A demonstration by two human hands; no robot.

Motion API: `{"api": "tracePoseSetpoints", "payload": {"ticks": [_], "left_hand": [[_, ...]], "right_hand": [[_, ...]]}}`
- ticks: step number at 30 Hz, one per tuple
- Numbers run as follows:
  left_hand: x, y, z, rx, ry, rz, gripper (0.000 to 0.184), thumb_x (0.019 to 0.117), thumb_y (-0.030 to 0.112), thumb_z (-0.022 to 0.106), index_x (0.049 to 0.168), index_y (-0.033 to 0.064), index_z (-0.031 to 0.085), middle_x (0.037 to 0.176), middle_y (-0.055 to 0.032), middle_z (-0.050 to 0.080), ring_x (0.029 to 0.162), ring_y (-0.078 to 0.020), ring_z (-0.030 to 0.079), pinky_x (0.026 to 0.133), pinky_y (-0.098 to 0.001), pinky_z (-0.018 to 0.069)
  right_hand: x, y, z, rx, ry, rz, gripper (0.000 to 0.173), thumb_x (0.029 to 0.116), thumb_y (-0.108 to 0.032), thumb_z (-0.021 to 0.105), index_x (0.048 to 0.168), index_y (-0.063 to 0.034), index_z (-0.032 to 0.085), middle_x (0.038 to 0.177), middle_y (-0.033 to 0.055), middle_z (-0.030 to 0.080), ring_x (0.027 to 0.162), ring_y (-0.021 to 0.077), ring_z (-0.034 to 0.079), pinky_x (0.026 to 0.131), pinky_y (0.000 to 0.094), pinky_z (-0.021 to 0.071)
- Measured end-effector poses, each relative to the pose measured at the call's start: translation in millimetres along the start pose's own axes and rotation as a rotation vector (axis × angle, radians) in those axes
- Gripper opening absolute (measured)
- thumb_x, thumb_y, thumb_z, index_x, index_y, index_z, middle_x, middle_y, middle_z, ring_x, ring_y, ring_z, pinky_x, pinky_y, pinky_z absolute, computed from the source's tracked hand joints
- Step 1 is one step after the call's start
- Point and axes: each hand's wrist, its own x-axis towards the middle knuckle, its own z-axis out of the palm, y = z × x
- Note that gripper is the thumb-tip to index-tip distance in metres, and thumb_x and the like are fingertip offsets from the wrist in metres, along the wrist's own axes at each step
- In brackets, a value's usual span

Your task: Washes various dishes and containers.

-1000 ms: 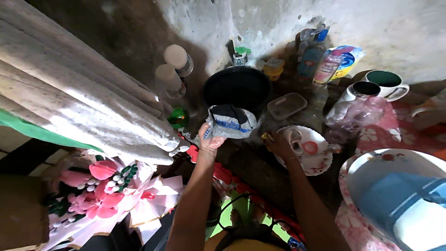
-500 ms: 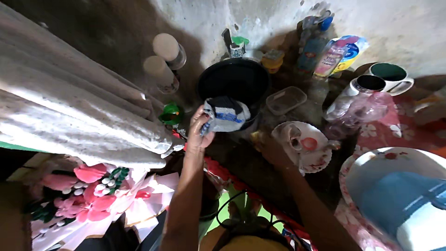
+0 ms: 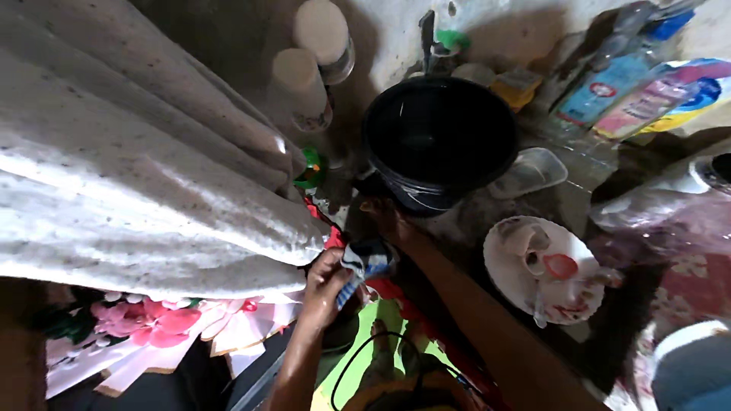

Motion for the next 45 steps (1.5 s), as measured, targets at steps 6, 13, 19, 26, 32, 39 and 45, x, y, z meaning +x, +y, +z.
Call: {"api": "tracePoseSetpoints", "payload": {"ticks": [6,13,19,26,32,39,45], "left_hand": [[-23,-10,-14,0.005,-0.025,-0.03,0.017,0.0963,0.018,0.063,0.109,0.0244,0.073,0.103,0.0147,0.072,0.093,0.003,0.066,0.083,-0.0201,0.0568],[-2,-10,-6,-0.051,-0.065,-0.07,0.021,0.0944,0.006,0.057,0.106,0.0184,0.069,0.1,0.0137,0.072,0.09,0.0014,0.067,0.082,-0.0227,0.0581],[33,-2,11,0.027,0.001,-0.128,0.019,0.0898,-0.005,0.053,0.103,0.0038,0.062,0.089,0.0113,0.069,0.083,0.0031,0.066,0.079,-0.0205,0.0568],[69,6,-1,0.574,0.181,-0.054,0.03,0.0943,0.005,0.06,0.118,-0.0129,0.058,0.099,-0.016,0.065,0.085,-0.0115,0.059,0.079,-0.0308,0.0522],[83,15,9,0.55,0.191,0.048,0.031,0.0935,-0.008,0.054,0.124,-0.0147,0.054,0.105,-0.0128,0.063,0.086,-0.0021,0.057,0.079,-0.0202,0.0498],[90,-7,16,0.456,0.262,0.041,0.026,0.0958,0.001,0.054,0.119,-0.0112,0.057,0.102,-0.0117,0.062,0.088,-0.0053,0.058,0.081,-0.0224,0.0506],[107,-21,8,0.549,0.22,0.089,0.026,0.0955,0.007,0.061,0.116,-0.0085,0.06,0.098,-0.0107,0.063,0.085,-0.0056,0.059,0.079,-0.0247,0.0513]], "right_hand": [[89,-9,24,-0.014,-0.002,0.111,0.045,0.104,-0.006,0.049,0.149,-0.0083,0.051,0.158,0.021,0.042,0.147,0.0355,0.041,0.12,0.05,0.0356],[21,-24,3,0.027,-0.055,0.155,0.048,0.1031,-0.002,0.052,0.151,-0.0057,0.05,0.156,0.0219,0.046,0.144,0.0365,0.045,0.118,0.0498,0.0379],[-93,-15,-59,-0.026,-0.102,0.378,0.04,0.1068,-0.011,0.047,0.146,-0.0075,0.057,0.148,0.0259,0.053,0.134,0.0405,0.054,0.113,0.0528,0.0426],[-74,-32,-70,-0.095,-0.182,0.432,0.04,0.1098,-0.015,0.044,0.145,-0.0018,0.056,0.141,0.0264,0.058,0.132,0.0404,0.056,0.113,0.0531,0.0412],[31,-40,-25,-0.069,-0.211,0.406,0.042,0.1063,-0.012,0.05,0.147,0.0001,0.051,0.143,0.0258,0.056,0.136,0.0405,0.052,0.112,0.0569,0.0398],[-15,-4,-29,0.159,-0.062,0.373,0.041,0.112,-0.024,0.041,0.142,0.0,0.057,0.137,0.0247,0.062,0.131,0.0375,0.057,0.112,0.0545,0.042],[-140,18,-76,0.119,-0.116,0.634,0.043,0.1122,-0.026,0.042,0.137,0.0044,0.058,0.131,0.0286,0.061,0.123,0.04,0.059,0.107,0.0554,0.0436]]}}
